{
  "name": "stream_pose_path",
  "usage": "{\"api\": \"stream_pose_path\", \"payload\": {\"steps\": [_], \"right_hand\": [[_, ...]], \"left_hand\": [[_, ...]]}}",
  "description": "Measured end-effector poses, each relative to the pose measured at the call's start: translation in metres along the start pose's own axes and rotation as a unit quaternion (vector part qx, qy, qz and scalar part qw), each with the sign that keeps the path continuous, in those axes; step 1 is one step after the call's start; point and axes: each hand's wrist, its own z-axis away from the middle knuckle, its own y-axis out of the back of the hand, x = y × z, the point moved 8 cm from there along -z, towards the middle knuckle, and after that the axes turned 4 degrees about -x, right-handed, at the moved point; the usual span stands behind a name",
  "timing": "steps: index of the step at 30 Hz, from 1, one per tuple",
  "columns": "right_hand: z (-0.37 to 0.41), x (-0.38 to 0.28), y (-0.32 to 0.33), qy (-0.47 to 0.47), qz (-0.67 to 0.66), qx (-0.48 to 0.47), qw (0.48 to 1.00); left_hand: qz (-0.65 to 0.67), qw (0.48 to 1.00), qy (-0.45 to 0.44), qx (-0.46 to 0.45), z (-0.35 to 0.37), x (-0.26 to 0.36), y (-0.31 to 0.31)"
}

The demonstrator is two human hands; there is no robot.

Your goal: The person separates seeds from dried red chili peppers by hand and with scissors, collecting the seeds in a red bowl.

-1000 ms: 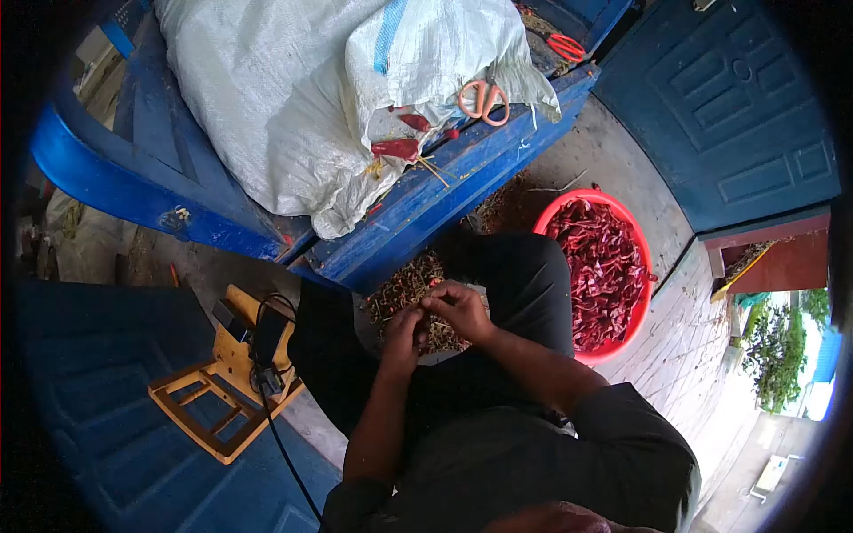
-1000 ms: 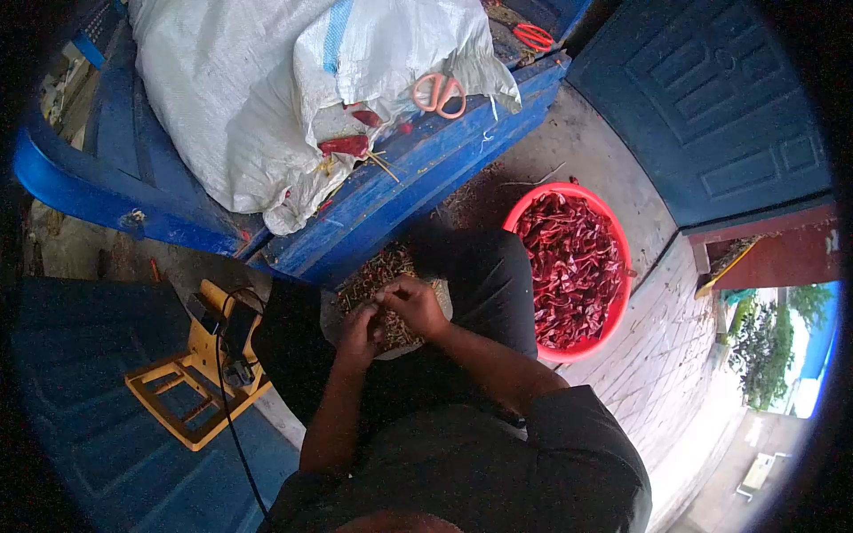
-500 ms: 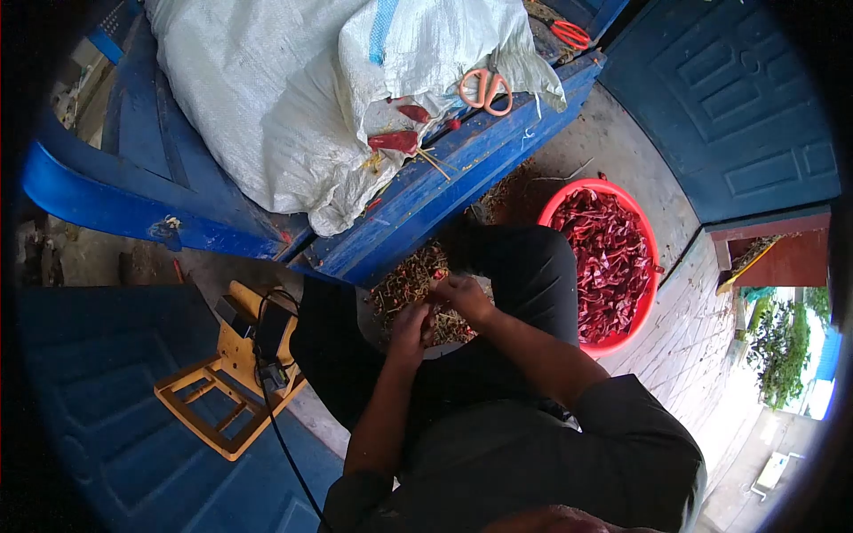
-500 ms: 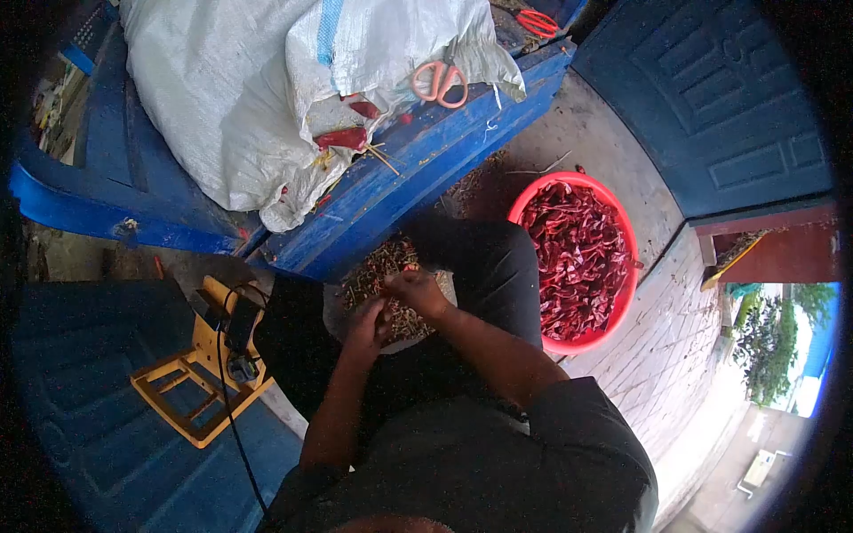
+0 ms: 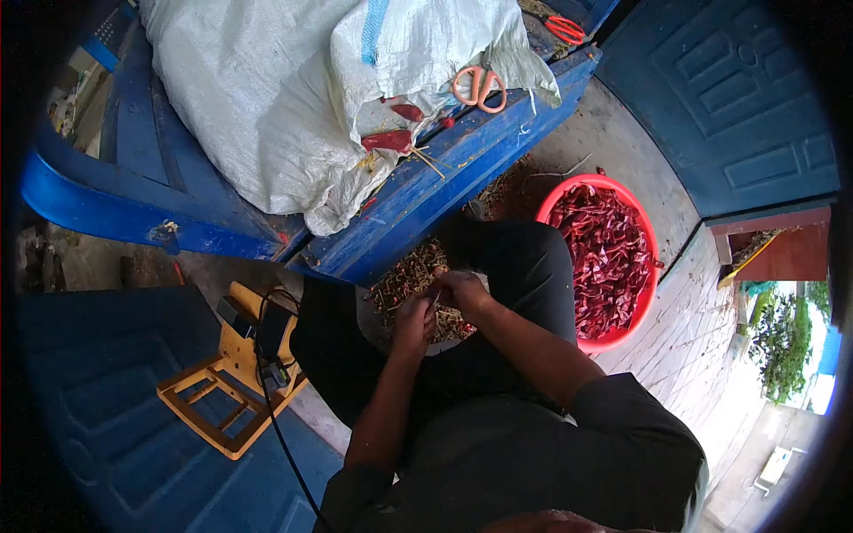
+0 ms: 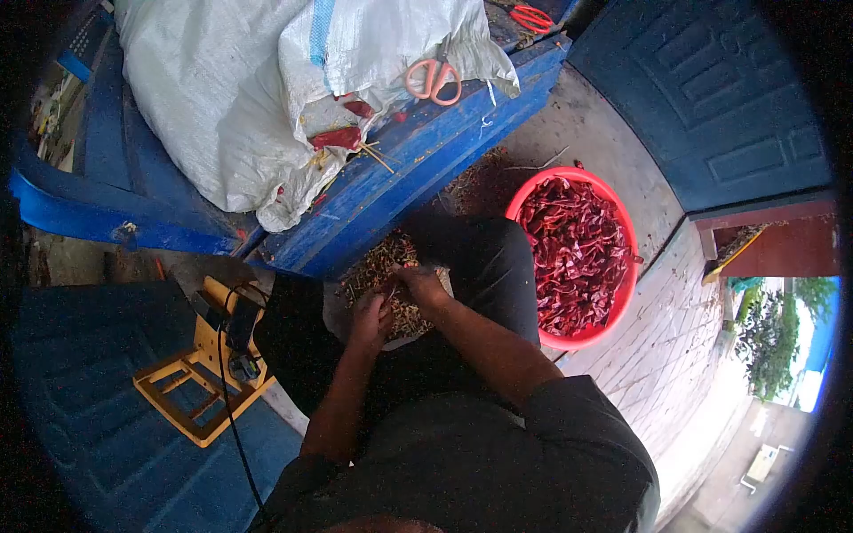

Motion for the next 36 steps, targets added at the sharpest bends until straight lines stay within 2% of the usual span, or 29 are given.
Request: {"api": "stream_pose_path", "payload": {"steps": [3, 5, 6, 8, 9, 11, 14, 16, 19, 23, 26, 27, 29, 31, 32, 33, 34, 35, 36], "right_hand": [[-0.009, 0.005, 0.005, -0.019, -0.057, 0.000, 0.998], [-0.011, 0.006, 0.015, -0.060, -0.096, 0.066, 0.991], [-0.018, 0.009, 0.020, -0.065, -0.096, 0.066, 0.991], [-0.033, 0.023, 0.029, -0.054, -0.120, 0.033, 0.991], [-0.025, 0.017, 0.024, -0.049, -0.131, 0.031, 0.990], [-0.025, 0.009, 0.021, -0.046, -0.137, 0.014, 0.989], [-0.018, 0.000, 0.013, -0.023, -0.178, -0.033, 0.983], [-0.022, 0.002, 0.013, -0.033, -0.192, -0.037, 0.980], [-0.010, -0.008, 0.007, -0.056, -0.196, -0.053, 0.978], [-0.002, -0.018, 0.007, -0.094, -0.157, -0.084, 0.979], [0.016, -0.036, -0.003, -0.081, -0.198, -0.099, 0.972], [0.009, -0.039, 0.011, -0.083, -0.197, -0.100, 0.972], [-0.014, -0.057, 0.051, -0.031, -0.287, -0.118, 0.950], [-0.002, -0.068, 0.049, 0.005, -0.243, -0.095, 0.965], [-0.003, -0.068, 0.053, 0.065, 0.014, -0.066, 0.996], [0.000, -0.075, 0.046, 0.124, 0.269, -0.034, 0.955], [0.009, -0.058, 0.031, 0.037, 0.176, -0.050, 0.982], [0.007, -0.044, 0.034, 0.036, 0.175, -0.051, 0.983], [0.002, -0.039, 0.038, 0.128, 0.368, -0.022, 0.921]], "left_hand": [[-0.015, 1.000, 0.001, 0.018, -0.007, -0.003, -0.001], [-0.006, 1.000, -0.008, 0.029, -0.010, -0.006, -0.001], [-0.004, 0.999, -0.005, 0.033, -0.012, -0.007, -0.003], [-0.050, 0.995, -0.042, 0.074, -0.011, -0.003, -0.002], [-0.049, 0.995, -0.032, 0.083, -0.005, 0.001, 0.001], [-0.094, 0.995, 0.011, 0.032, 0.004, 0.007, -0.007], [-0.079, 0.992, 0.013, 0.093, -0.003, -0.002, 0.007], [-0.079, 0.997, -0.014, -0.001, -0.001, 0.007, -0.007], [-0.058, 0.997, -0.042, -0.023, 0.001, 0.018, -0.018], [-0.048, 0.997, -0.043, -0.032, 0.006, 0.027, -0.023], [-0.049, 0.998, -0.037, 0.011, 0.013, 0.038, -0.022], [-0.053, 0.997, -0.045, 0.019, 0.020, 0.045, -0.014], [-0.060, 0.997, -0.053, 0.024, 0.031, 0.048, 0.007], [-0.078, 0.995, -0.031, 0.044, 0.036, 0.032, 0.029], [-0.078, 0.995, -0.033, 0.046, 0.035, 0.029, 0.032], [-0.066, 0.996, -0.051, 0.025, 0.033, 0.032, 0.029], [-0.053, 0.996, -0.067, 0.004, 0.032, 0.035, 0.025], [-0.053, 0.996, -0.066, 0.005, 0.030, 0.036, 0.027], [-0.020, 0.996, -0.086, 0.001, 0.024, 0.041, 0.026]]}}
